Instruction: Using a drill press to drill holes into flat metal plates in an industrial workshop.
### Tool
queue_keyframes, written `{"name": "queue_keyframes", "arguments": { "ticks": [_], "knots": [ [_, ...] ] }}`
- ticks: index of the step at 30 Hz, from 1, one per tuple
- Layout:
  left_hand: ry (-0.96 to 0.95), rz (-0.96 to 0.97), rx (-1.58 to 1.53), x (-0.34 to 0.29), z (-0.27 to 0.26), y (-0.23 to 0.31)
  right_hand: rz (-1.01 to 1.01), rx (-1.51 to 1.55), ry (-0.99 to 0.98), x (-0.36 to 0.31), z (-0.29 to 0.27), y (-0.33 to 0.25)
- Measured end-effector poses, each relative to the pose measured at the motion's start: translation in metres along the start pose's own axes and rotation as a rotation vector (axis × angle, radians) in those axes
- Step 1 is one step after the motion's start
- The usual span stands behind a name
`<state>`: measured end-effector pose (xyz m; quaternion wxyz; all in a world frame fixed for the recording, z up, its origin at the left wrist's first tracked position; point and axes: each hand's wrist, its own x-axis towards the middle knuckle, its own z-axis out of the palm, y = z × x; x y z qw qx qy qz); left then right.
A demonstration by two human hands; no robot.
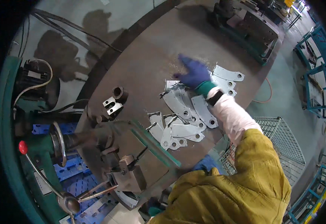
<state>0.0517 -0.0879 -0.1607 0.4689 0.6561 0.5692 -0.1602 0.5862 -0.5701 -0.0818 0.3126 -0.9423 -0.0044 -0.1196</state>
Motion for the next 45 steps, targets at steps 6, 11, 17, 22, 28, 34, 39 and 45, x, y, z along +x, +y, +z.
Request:
{"name": "queue_keyframes", "arguments": {
  "ticks": [6, 11, 17, 22, 28, 34, 39, 45],
  "knots": [
    [-0.004, 0.000, -0.013, -0.006, -0.004, -0.005, -0.057, -0.425, -0.432, -0.003, -0.063, 0.089],
    [-0.007, 0.011, -0.040, -0.015, -0.011, -0.016, -0.032, -0.413, -0.520, 0.002, -0.032, 0.081],
    [0.003, 0.012, -0.094, -0.029, -0.021, -0.037, 0.056, -0.331, -0.463, -0.009, -0.023, 0.106],
    [-0.001, 0.009, -0.148, -0.034, -0.022, -0.055, 0.025, 0.024, -0.401, -0.044, -0.063, 0.091],
    [-0.029, 0.022, -0.205, -0.038, -0.031, -0.072, -0.190, 0.347, -0.232, -0.106, -0.099, 0.034],
    [-0.077, 0.065, -0.303, -0.036, -0.054, -0.064, -0.569, 0.379, -0.312, -0.161, -0.062, -0.074],
    [-0.094, 0.222, -0.281, -0.036, -0.074, -0.053, -0.466, 0.183, -0.333, -0.172, 0.015, -0.153],
    [-0.086, 0.255, -0.309, -0.021, -0.085, -0.089, -0.403, -0.281, -0.455, -0.140, 0.083, -0.195]
  ]
}}
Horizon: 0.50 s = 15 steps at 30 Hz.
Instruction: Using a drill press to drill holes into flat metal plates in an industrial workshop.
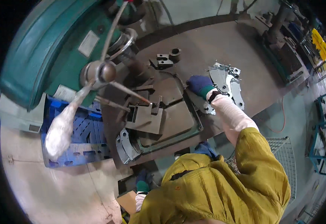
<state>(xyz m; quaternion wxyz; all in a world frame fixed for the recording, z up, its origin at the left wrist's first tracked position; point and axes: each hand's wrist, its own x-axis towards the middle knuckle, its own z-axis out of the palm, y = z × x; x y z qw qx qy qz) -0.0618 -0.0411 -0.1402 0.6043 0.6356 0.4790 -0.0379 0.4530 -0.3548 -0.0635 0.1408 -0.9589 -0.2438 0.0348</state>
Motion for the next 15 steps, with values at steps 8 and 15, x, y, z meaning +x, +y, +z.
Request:
{"name": "queue_keyframes", "arguments": {
  "ticks": [8, 15],
  "knots": [
    [-0.159, 0.488, 0.964, -0.006, -0.050, -0.065, -0.158, -0.102, 0.150, -0.008, -0.011, -0.001],
    [-0.137, 0.016, -0.092, 0.021, -0.017, -0.019, 0.022, -0.104, 0.143, 0.001, -0.077, -0.002]
  ]
}}
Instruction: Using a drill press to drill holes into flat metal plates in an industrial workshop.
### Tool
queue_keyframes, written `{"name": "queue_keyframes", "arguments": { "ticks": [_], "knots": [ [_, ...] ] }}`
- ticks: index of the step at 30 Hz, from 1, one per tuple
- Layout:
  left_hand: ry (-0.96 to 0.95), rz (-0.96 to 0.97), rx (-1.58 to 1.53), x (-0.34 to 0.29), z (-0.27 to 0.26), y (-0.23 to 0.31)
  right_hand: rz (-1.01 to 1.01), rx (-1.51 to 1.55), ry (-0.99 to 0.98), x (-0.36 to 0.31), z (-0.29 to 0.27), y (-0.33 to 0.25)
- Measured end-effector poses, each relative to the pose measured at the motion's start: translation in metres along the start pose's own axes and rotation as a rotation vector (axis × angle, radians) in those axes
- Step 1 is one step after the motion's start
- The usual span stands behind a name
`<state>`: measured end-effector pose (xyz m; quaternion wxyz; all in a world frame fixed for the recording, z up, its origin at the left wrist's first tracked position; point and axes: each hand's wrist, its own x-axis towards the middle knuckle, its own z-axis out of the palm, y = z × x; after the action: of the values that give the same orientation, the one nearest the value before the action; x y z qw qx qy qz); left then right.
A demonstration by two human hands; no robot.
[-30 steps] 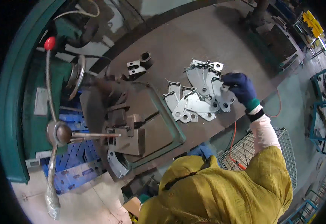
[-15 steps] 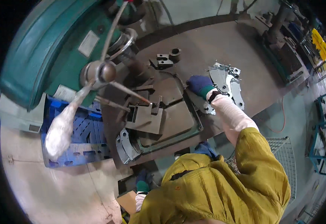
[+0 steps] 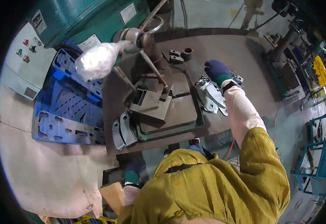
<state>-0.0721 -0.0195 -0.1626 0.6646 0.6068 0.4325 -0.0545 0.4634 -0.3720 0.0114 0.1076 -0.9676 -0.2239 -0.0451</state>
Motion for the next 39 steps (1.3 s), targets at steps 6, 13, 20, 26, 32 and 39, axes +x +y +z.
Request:
{"name": "queue_keyframes", "arguments": {
  "ticks": [6, 13, 20, 26, 32, 39],
  "knots": [
    [-0.149, -0.021, -0.136, 0.009, 0.022, 0.040, 0.074, 0.054, -0.215, -0.070, 0.055, 0.070],
    [-0.416, -0.133, -0.085, -0.021, 0.047, 0.118, 0.364, -0.016, -0.185, -0.117, 0.080, 0.038],
    [-0.520, 0.164, 0.090, -0.027, 0.082, 0.182, 0.366, 0.827, -0.192, -0.117, 0.021, 0.026],
    [-0.082, 1.287, 0.612, -0.043, 0.133, 0.237, -0.677, 0.523, -0.466, -0.135, -0.051, -0.084],
    [-0.444, 0.824, 1.137, -0.045, 0.111, 0.268, -0.801, 0.443, -0.802, -0.132, -0.037, -0.193],
    [-0.599, 0.690, 0.567, -0.004, 0.070, 0.186, -0.838, 0.444, -0.645, -0.116, -0.042, -0.246]
  ]
}}
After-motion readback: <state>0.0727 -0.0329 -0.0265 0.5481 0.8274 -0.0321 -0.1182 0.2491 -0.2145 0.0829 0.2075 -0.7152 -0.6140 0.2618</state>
